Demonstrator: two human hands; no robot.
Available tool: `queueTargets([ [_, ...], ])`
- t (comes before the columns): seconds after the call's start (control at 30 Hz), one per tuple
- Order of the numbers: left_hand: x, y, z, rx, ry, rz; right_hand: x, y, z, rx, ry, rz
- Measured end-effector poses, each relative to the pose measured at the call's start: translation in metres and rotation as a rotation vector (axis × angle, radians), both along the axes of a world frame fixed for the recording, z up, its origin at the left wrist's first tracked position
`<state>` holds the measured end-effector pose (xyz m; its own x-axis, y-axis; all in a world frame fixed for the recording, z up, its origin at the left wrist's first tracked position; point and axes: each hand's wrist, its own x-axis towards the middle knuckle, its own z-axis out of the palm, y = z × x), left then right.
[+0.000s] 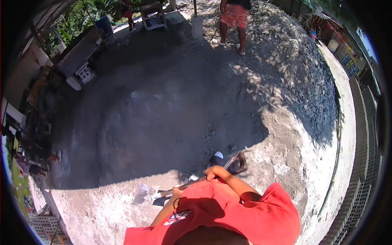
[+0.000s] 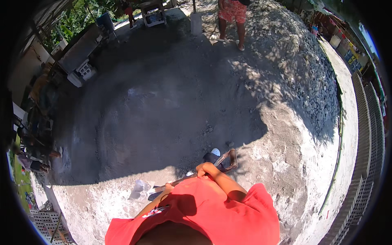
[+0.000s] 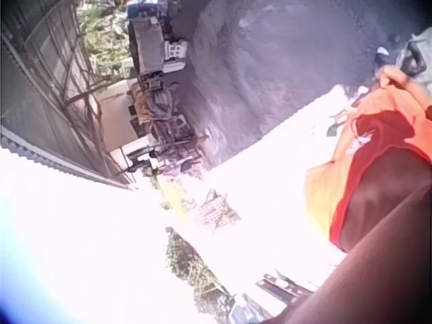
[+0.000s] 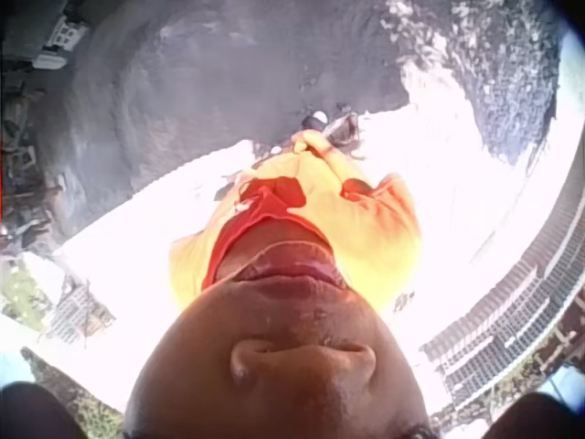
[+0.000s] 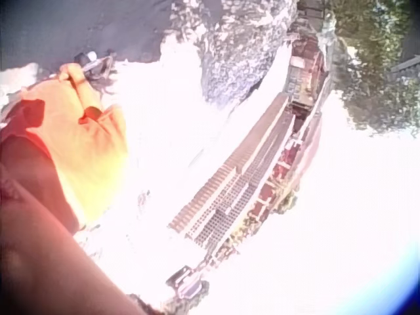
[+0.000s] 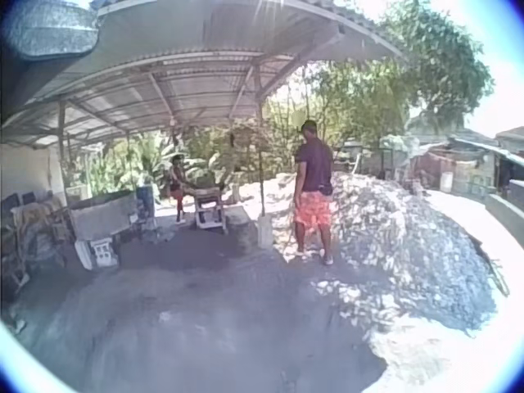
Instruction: The person uses a shovel to move and mix a pile of sand and gravel on the ground.
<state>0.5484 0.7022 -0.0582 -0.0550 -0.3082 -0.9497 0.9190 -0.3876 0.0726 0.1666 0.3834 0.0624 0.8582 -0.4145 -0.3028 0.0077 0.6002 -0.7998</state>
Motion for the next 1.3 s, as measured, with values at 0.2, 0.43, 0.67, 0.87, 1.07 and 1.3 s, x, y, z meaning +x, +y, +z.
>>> queueTargets([
  [0.2, -0.104, -0.210, 0.031, 0.043, 0.002, -0.119, -0.045, 0.027, -0.057, -0.687, 0.668, 0.522],
  [0.43, -0.223, -0.278, 0.059, 0.011, 0.050, -0.457, -0.159, 0.035, 0.054, -0.503, 0.877, 0.260],
  [0.67, -0.387, -0.355, 0.063, -0.692, -0.312, -1.211, -0.308, 0.070, 0.120, -0.582, 1.170, -0.108],
  [0.87, -0.578, -0.419, 0.067, -0.362, -0.069, -1.184, -0.387, 0.143, 0.072, -0.228, 1.223, -0.605],
  [1.07, -0.777, -0.385, 0.102, -0.429, -0.034, -1.466, -0.430, 0.215, 0.001, 0.018, 1.066, -0.988],
  [1.3, -0.981, -0.274, 0.051, -0.161, 0.107, -1.873, -0.488, 0.293, 0.024, 0.462, 1.217, -1.410],
])
